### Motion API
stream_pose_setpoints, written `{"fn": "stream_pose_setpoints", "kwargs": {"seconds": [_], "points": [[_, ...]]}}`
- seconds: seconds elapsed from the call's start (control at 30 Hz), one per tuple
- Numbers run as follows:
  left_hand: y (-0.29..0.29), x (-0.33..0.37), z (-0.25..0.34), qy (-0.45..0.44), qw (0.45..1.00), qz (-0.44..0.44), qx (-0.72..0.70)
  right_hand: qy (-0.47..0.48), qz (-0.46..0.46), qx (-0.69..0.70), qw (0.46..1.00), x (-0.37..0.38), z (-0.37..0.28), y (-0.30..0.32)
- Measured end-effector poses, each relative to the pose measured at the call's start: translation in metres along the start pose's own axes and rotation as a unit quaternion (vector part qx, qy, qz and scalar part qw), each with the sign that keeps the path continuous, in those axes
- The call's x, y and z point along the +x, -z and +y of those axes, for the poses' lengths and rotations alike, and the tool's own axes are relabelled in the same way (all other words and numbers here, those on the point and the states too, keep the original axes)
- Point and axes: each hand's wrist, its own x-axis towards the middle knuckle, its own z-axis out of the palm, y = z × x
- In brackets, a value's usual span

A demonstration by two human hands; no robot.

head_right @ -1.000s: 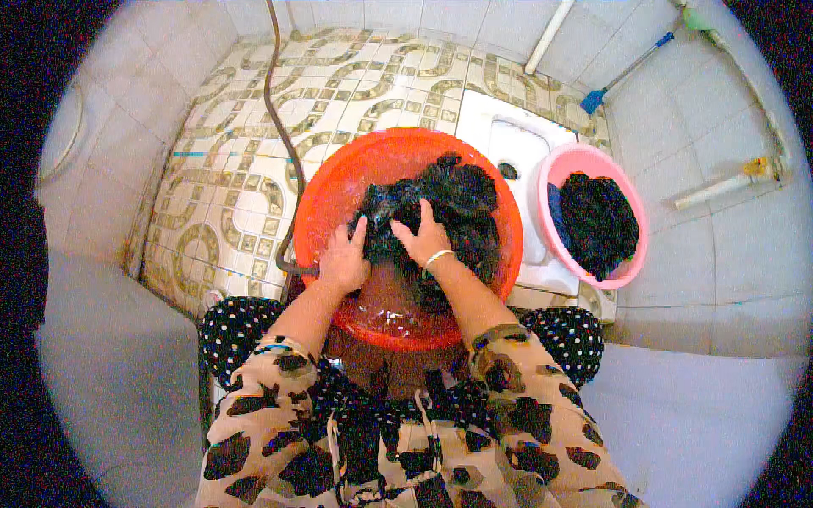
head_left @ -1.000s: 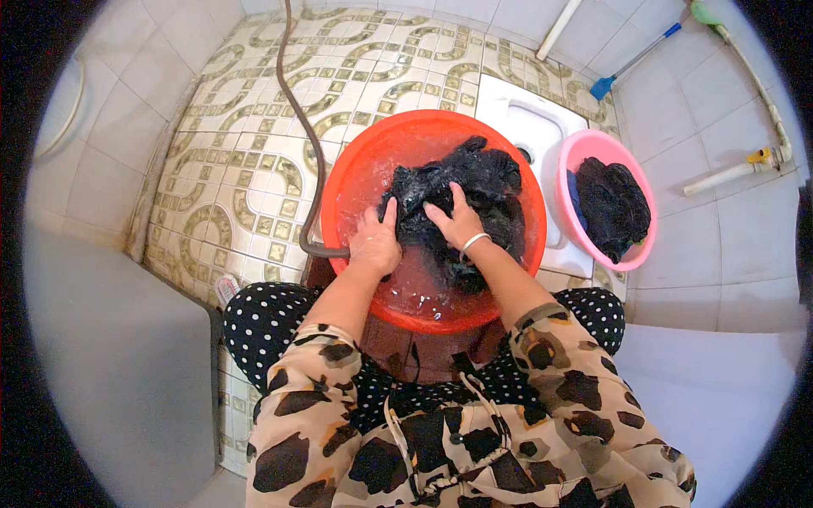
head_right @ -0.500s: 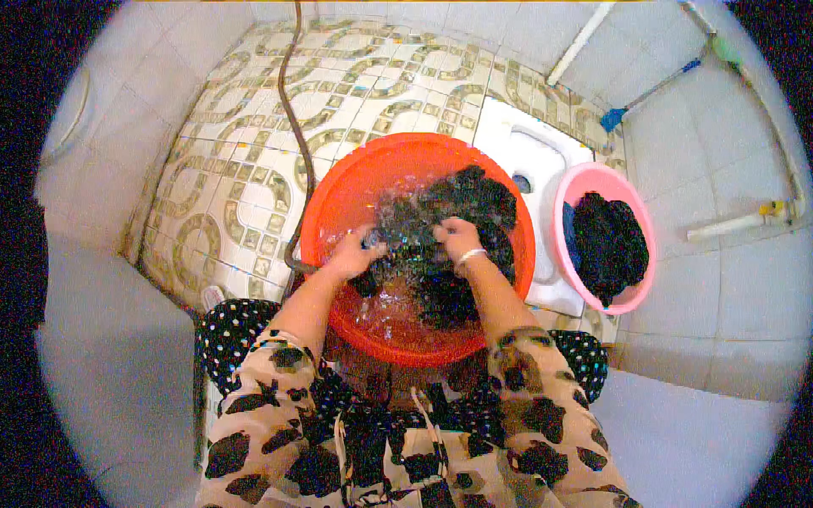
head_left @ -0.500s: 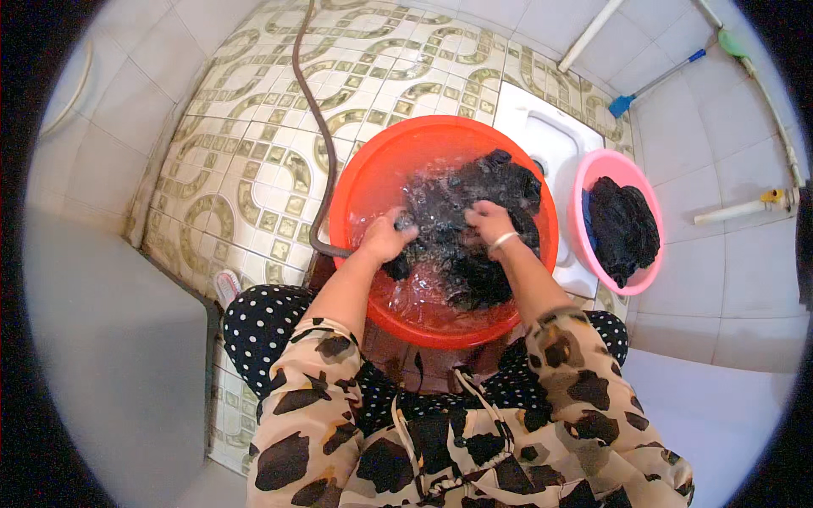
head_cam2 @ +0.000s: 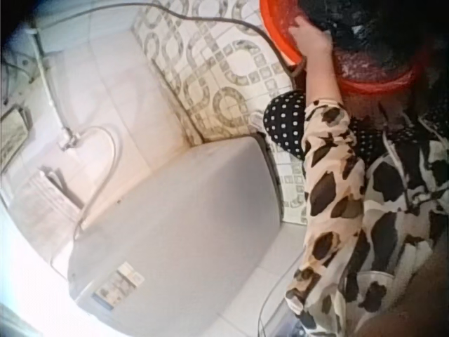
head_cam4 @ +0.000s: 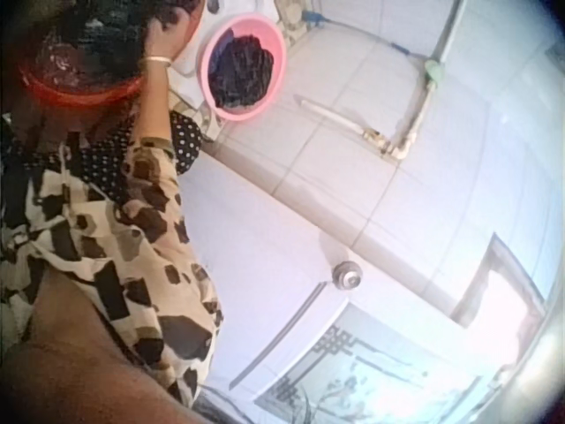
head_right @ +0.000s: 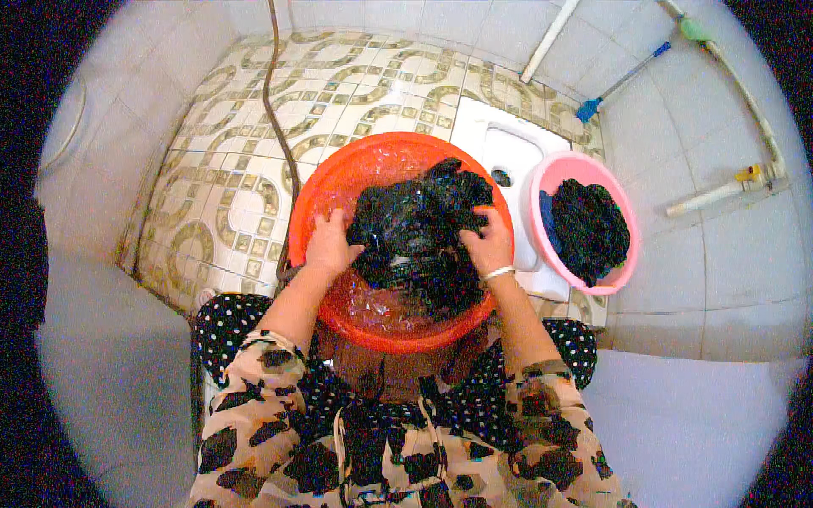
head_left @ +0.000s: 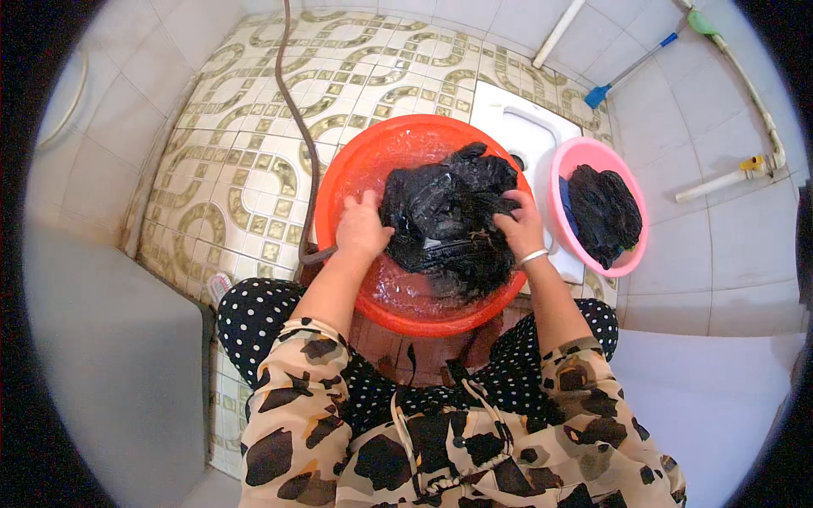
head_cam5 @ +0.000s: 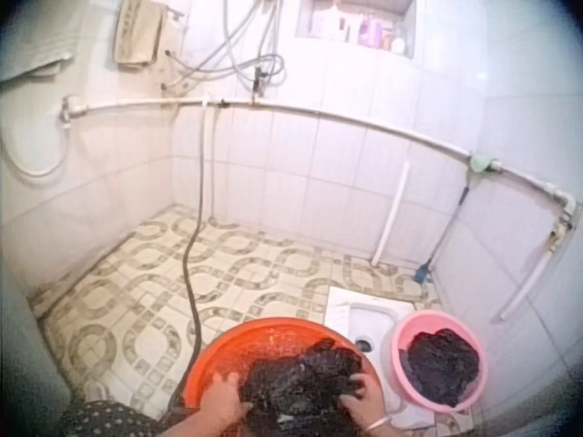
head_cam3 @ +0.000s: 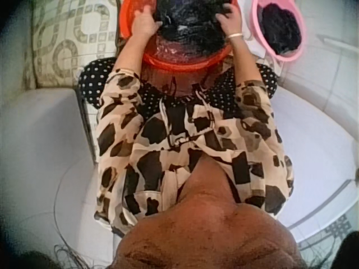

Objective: The person washes and wrings out clothes from a basin by hand, transfers them into another basin, and then empties the water from the first basin.

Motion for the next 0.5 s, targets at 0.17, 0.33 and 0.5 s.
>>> {"fn": "stream_pose_setpoints", "kwargs": {"seconds": [0.17, 0.33, 0.5], "points": [[0.006, -0.017, 0.013, -0.084, 0.996, 0.004, 0.031, 0.199, -0.046, -0.222, 0.953, -0.008, -0.012, -0.053], [0.000, -0.030, 0.025, -0.058, 0.990, -0.063, 0.109, 0.042, -0.120, -0.340, 0.932, -0.026, 0.009, -0.090], [-0.015, -0.013, 0.010, -0.039, 0.982, -0.138, 0.122, 0.090, -0.112, -0.141, 0.980, 0.015, 0.057, -0.069]]}}
